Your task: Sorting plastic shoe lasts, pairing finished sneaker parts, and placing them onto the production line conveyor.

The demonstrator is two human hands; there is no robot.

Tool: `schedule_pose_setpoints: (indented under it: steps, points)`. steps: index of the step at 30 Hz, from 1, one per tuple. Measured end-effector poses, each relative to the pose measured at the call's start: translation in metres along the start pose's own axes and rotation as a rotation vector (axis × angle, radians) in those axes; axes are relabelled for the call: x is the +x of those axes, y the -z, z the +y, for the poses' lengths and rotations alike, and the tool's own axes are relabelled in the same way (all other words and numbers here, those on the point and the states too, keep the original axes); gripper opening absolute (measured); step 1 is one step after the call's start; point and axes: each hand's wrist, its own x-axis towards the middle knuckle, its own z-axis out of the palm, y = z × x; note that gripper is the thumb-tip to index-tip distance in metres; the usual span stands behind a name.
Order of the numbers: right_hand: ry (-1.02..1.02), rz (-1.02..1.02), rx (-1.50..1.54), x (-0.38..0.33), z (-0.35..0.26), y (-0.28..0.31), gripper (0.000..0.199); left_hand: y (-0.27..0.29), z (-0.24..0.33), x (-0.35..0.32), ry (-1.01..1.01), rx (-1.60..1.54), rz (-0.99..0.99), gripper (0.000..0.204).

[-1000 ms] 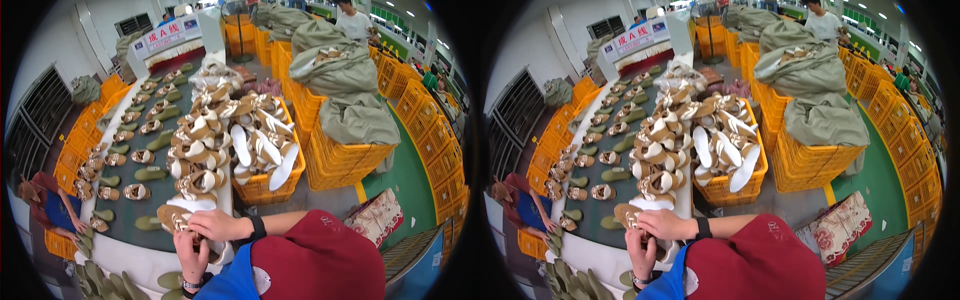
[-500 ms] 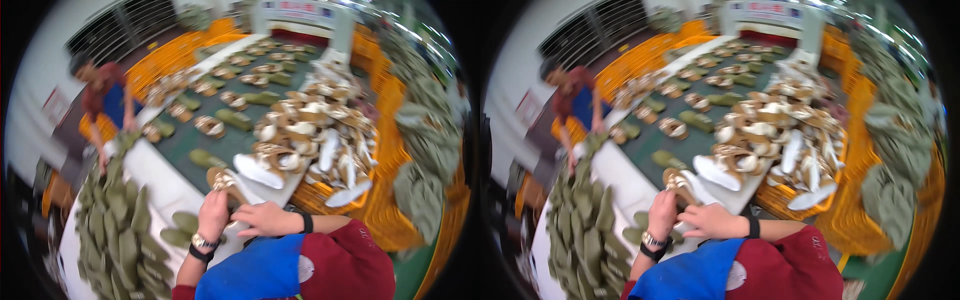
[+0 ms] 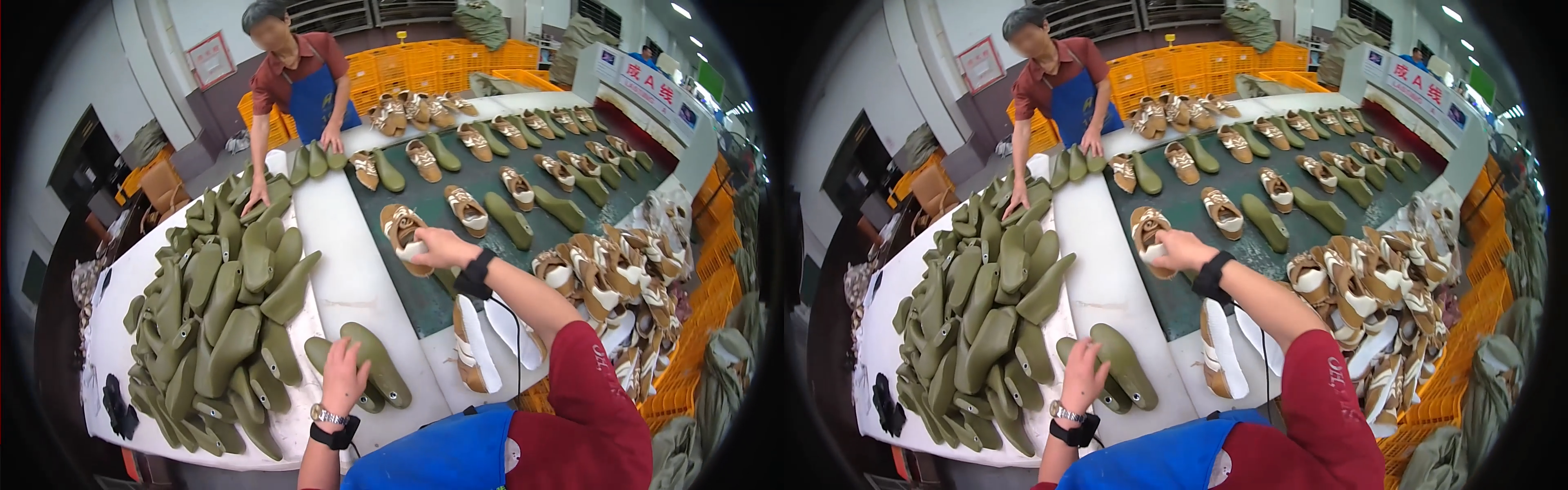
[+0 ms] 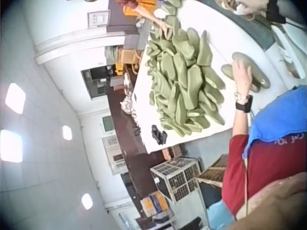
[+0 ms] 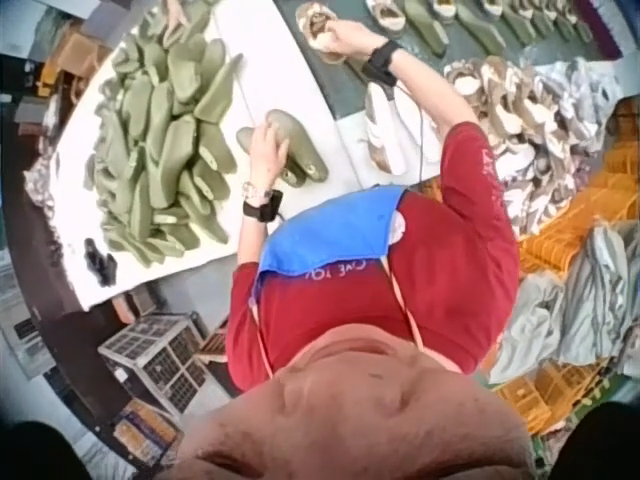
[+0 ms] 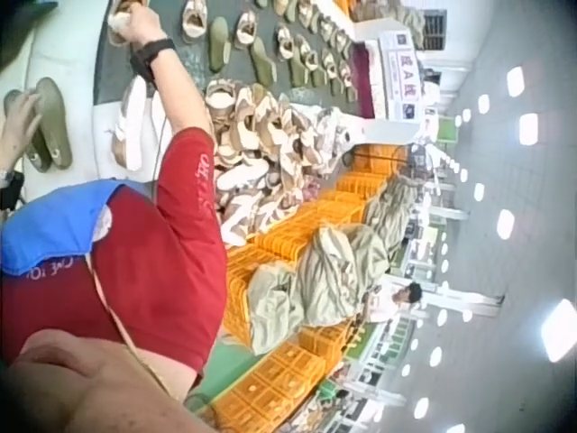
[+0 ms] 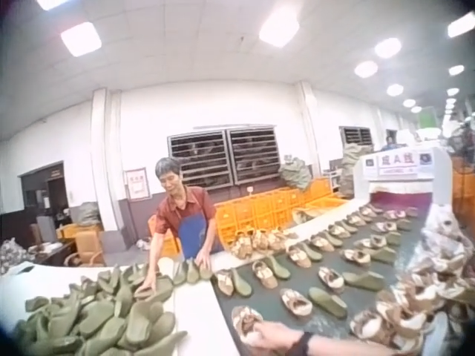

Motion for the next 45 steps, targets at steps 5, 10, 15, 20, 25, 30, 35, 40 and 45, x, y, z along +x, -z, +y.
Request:
schedule_pose_setpoints:
  steps: [5,10,15,20,25,30,35,40,45]
  points:
    - [-0.199,-0.044,0.017,0.084,0.057,-0.08,0.039,-0.031,-0.034,-0.054,0.252,0.104,-0.168,0.06]
    - [-0.257,-0.121,0.091,0.094,0.08,-0.147,0.045,-0.051,-0.049,-0.075,0.39,0.003,-0.192,0.067]
    - [-0.044,-0.067,0.052,0.049,0.026,-0.139,0.041,-0.064,-0.053,-0.08,0.403,-0.06,-0.119,0.064]
    - [0.207,-0.619,-0.067,-0.051,-0.076,-0.129,0.061,-0.077,-0.057,-0.082,0.388,-0.063,-0.084,0.064]
    - [-0.016,-0.579,0.008,-0.094,-0.117,-0.146,0.068,-0.097,-0.063,-0.068,0.391,-0.242,-0.071,0.067]
    - [-0.101,-0.501,-0.167,-0.115,-0.121,-0.145,0.064,-0.095,-0.073,-0.05,0.598,-1.115,-0.084,0.069]
    - [-0.109,-0.373,0.011,-0.132,-0.131,-0.157,0.074,-0.043,-0.141,-0.058,0.429,0.216,0.411,0.066]
    - [-0.146,-0.4,-0.106,-0.137,-0.137,-0.173,0.085,-0.013,-0.215,-0.067,1.056,-0.109,0.143,0.072]
    - [-0.134,-0.368,-0.122,-0.137,-0.137,-0.174,0.084,-0.041,-0.163,-0.095,0.91,-0.026,0.023,0.069]
